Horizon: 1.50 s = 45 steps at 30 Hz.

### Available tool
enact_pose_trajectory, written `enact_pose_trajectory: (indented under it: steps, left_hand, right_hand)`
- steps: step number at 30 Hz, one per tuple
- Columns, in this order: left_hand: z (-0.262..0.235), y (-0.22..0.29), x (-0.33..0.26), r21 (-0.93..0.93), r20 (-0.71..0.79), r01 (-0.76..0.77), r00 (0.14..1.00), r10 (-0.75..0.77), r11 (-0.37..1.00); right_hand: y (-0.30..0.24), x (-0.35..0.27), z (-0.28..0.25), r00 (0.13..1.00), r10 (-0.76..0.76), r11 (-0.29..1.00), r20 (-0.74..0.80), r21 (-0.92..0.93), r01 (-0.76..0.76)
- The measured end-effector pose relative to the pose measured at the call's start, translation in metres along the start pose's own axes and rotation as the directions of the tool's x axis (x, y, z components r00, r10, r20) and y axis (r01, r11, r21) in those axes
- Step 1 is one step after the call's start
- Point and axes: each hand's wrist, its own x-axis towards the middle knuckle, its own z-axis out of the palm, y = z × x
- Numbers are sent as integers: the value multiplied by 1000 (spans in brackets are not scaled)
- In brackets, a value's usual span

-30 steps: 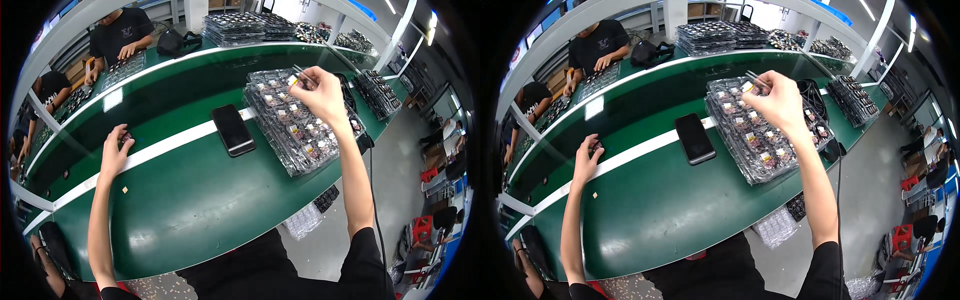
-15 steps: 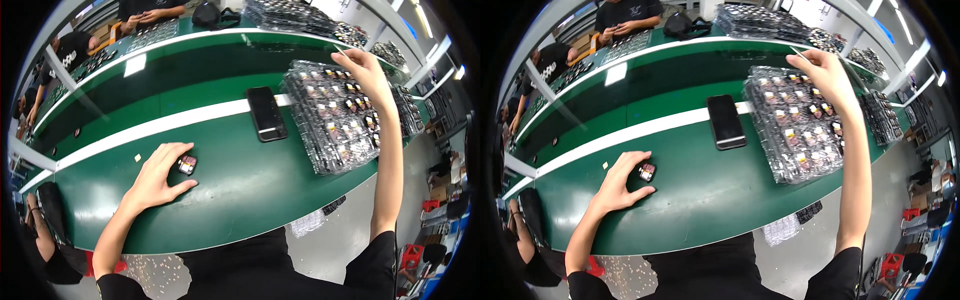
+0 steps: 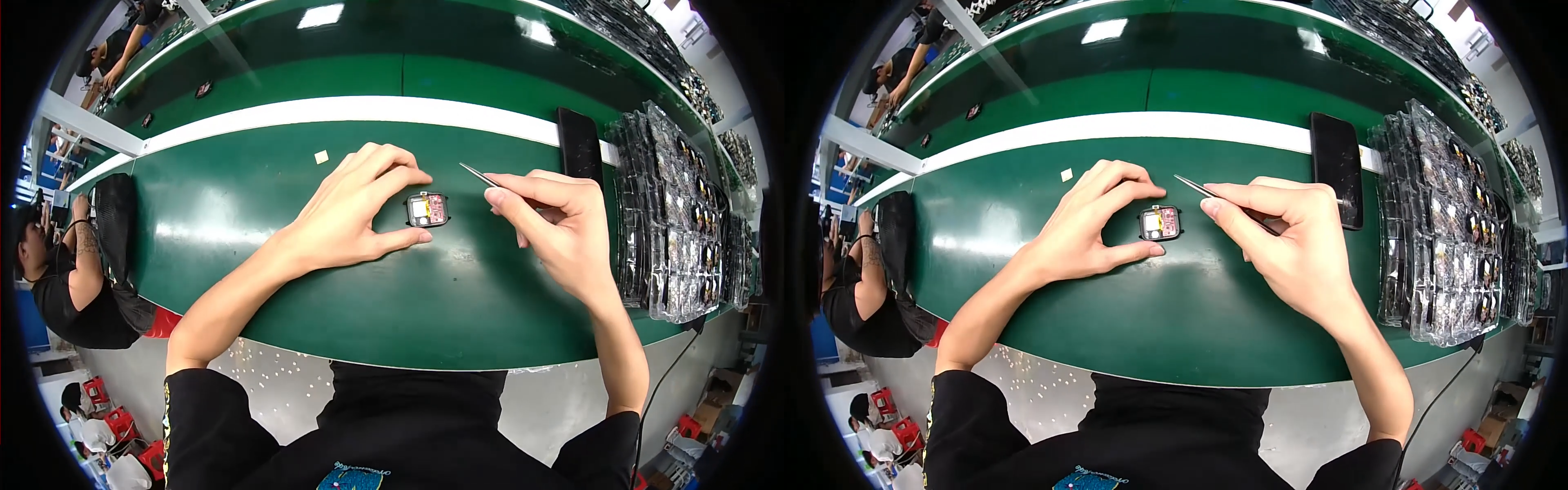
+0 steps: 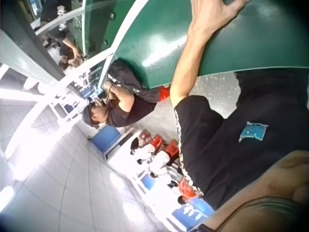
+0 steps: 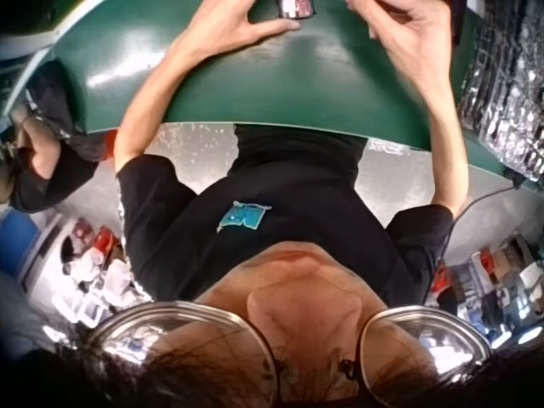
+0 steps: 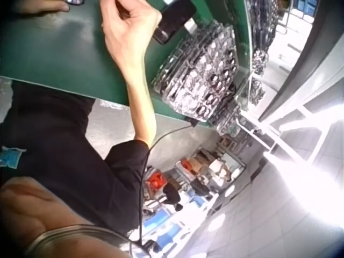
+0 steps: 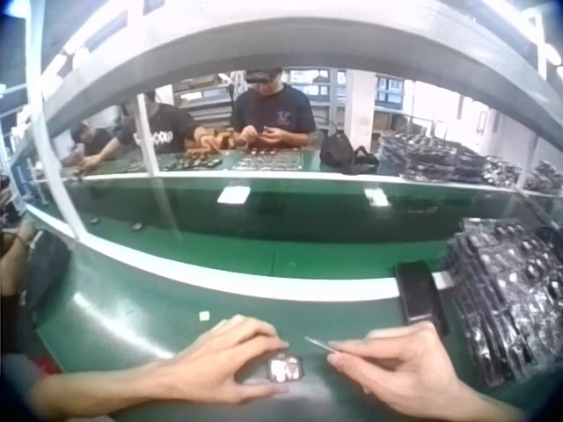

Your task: Assembling internal components of a smartwatch using tweezers at a factory workbench.

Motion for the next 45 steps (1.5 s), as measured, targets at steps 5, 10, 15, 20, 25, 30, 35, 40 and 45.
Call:
enact_pose_trajectory:
  steps: [5,10,15,20,25,30,35,40,45]
  left_hand:
    - [0,-11,-5,-52,49,-66,996,68,996]
    - [-3,-12,-6,-160,95,-66,992,82,985]
    - [-5,-15,-4,-158,144,-42,987,65,987]
    - [-4,-16,0,-165,130,-55,989,77,985]
    - [-3,-17,-1,-160,122,-72,988,92,985]
    - [-3,-19,-2,-136,115,-90,988,106,987]
    - [-3,-17,0,-148,124,-69,988,88,987]
    - [-2,-10,1,-195,87,5,996,12,981]
    - [-1,-12,1,-153,63,-36,997,46,988]
  right_hand:
    - [36,-1,28,999,18,995,-41,100,-13]
    - [43,-10,33,1000,13,995,-23,94,-11]
    - [41,-6,38,991,-136,986,-17,-102,134]
    - [44,-5,43,980,-196,969,-28,-158,189]
    - [44,-3,45,979,-205,964,-13,-177,200]
    - [43,-3,46,981,-195,968,-22,-167,188]
    - [44,-4,46,979,-201,968,-39,-160,193]
    - [48,-7,44,961,-267,953,-68,-168,253]
    - [48,-8,47,903,-426,856,-64,-352,379]
